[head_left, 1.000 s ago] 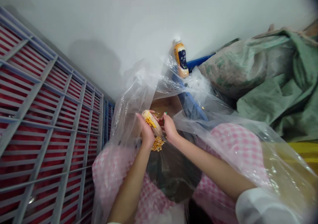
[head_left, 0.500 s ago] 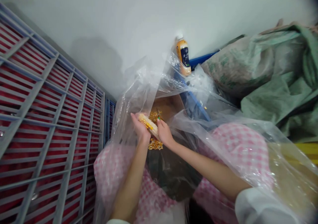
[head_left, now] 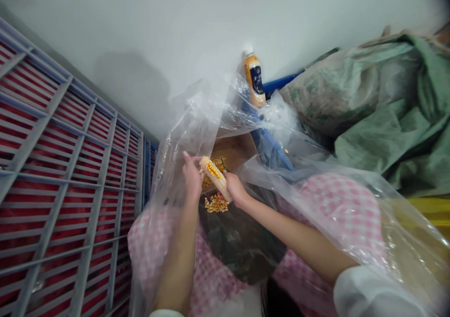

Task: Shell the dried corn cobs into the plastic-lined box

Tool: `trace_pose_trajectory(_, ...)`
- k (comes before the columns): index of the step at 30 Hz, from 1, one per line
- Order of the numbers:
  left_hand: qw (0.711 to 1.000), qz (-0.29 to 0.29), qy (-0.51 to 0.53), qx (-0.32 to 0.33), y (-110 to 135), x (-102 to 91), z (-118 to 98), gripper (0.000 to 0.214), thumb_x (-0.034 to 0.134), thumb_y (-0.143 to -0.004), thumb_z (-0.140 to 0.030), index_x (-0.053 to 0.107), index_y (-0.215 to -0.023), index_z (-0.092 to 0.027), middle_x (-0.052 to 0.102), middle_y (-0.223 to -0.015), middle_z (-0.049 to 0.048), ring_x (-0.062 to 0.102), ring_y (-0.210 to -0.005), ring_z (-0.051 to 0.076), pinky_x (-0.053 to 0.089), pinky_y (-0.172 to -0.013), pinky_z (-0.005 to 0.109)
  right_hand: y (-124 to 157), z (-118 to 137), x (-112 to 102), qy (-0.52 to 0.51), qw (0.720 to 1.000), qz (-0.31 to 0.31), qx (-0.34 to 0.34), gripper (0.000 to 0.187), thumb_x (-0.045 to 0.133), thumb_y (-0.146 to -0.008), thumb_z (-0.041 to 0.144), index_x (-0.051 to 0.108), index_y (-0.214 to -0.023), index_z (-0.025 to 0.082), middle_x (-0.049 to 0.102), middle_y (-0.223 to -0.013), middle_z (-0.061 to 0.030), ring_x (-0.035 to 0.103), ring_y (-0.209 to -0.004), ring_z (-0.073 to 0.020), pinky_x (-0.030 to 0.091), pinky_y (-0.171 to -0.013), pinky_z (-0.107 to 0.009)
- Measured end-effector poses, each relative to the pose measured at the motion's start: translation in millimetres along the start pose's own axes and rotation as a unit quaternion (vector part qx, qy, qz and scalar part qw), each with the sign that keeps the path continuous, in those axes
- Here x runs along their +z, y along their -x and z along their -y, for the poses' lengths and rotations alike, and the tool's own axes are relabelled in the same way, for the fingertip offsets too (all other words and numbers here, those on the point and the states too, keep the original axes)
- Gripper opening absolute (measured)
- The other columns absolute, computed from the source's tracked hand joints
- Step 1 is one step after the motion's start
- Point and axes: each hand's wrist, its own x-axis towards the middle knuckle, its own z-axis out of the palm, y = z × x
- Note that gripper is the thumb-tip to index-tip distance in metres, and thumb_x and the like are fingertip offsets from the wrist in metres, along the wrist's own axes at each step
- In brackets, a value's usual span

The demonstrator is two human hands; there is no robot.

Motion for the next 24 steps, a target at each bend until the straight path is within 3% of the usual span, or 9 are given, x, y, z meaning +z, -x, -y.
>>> trace_pose_trajectory(3, 0.995, 0.041, 0.078, -0.046, 0.6, -2.0, -4.8, 0.056, 0.024, -0.08, -0.058, 0.059, -0.063, -0.016, 0.061, -0.063, 0.0038, 0.055, -0.056, 0.012, 0.04, -0.051, 0.023, -6.9, -2.6, -5.5, 0.016, 0.999, -0.023, -0.044, 0.032, 0.035, -0.082, 0.042, 0.045, -0.06, 0.021, 0.043, -0.036, 0.0046, 0.043, -0.031, -0.0138, 0.032, -0.033, -0.024)
trace_pose_trajectory(6, 0.991, 0.059, 0.108, -0.058, 9.9, 2.7, -5.6, 0.049, 0.029, -0.079, -0.055, 0.059, -0.07, -0.017, 0.06, -0.068, 0.0016, 0.054, -0.057, 0.011, 0.039, -0.051, 0.021, -12.7, -9.2, -9.1, 0.068, 0.982, -0.093, -0.148, 0.033, 0.042, -0.079, 0.04, 0.045, -0.054, 0.02, 0.043, -0.042, 0.0044, 0.042, -0.039, -0.0112, 0.031, -0.04, -0.022)
trace_pose_trajectory(10, 0.992, 0.015, 0.115, -0.059, 18.8, 15.6, 3.9, 0.047, 0.028, -0.078, -0.057, 0.055, -0.072, -0.018, 0.051, -0.056, -0.0023, 0.049, -0.048, 0.01, 0.038, -0.048, 0.022, -11.9, -18.2, -6.1, 0.116, 0.952, -0.15, -0.24, 0.033, 0.045, -0.078, 0.036, 0.045, -0.049, 0.02, 0.045, -0.049, 0.003, 0.038, -0.049, -0.0112, 0.028, -0.048, -0.022)
trace_pose_trajectory(13, 0.996, -0.028, 0.081, -0.02, 16.5, 19.9, 11.6, 0.054, 0.019, -0.079, -0.058, 0.054, -0.067, -0.018, 0.048, -0.05, -0.0022, 0.047, -0.043, 0.01, 0.036, -0.046, 0.023, -8.4, -22.5, -0.2, 0.111, 0.955, -0.149, -0.232, 0.033, 0.044, -0.078, 0.035, 0.044, -0.049, 0.021, 0.046, -0.049, 0.0029, 0.037, -0.05, -0.0116, 0.026, -0.049, -0.022)
trace_pose_trajectory(16, 0.998, -0.035, 0.046, 0.02, 13.0, 17.8, 14.2, 0.059, 0.014, -0.081, -0.057, 0.054, -0.061, -0.018, 0.048, -0.048, -0.0007, 0.046, -0.043, 0.011, 0.036, -0.046, 0.023, -6.7, -23.7, 3.3, 0.116, 0.961, -0.14, -0.208, 0.034, 0.042, -0.08, 0.033, 0.044, -0.048, 0.021, 0.045, -0.046, 0.0032, 0.037, -0.047, -0.0113, 0.025, -0.047, -0.023)
trace_pose_trajectory(21, 0.996, 0.009, -0.042, 0.08, 12.0, 11.2, 15.4, 0.061, 0.014, -0.082, -0.055, 0.056, -0.058, -0.019, 0.05, -0.049, 0.0, 0.046, -0.045, 0.012, 0.036, -0.048, 0.023, -6.8, -21.7, 1.4, 0.056, 0.982, -0.1, -0.15, 0.033, 0.045, -0.078, 0.034, 0.045, -0.049, 0.019, 0.042, -0.04, 0.0052, 0.038, -0.037, -0.0095, 0.026, -0.038, -0.021)
trace_pose_trajectory(24, 0.994, 0.041, -0.05, 0.083, 11.8, 9.0, 17.0, 0.057, 0.019, -0.083, -0.055, 0.058, -0.059, -0.02, 0.051, -0.05, 0.0001, 0.047, -0.048, 0.012, 0.036, -0.05, 0.023, -5.1, -19.7, -0.9, 0.037, 0.993, -0.063, -0.097, 0.03, 0.041, -0.08, 0.037, 0.046, -0.056, 0.019, 0.041, -0.037, 0.0066, 0.039, -0.03, -0.0104, 0.026, -0.031, -0.021)
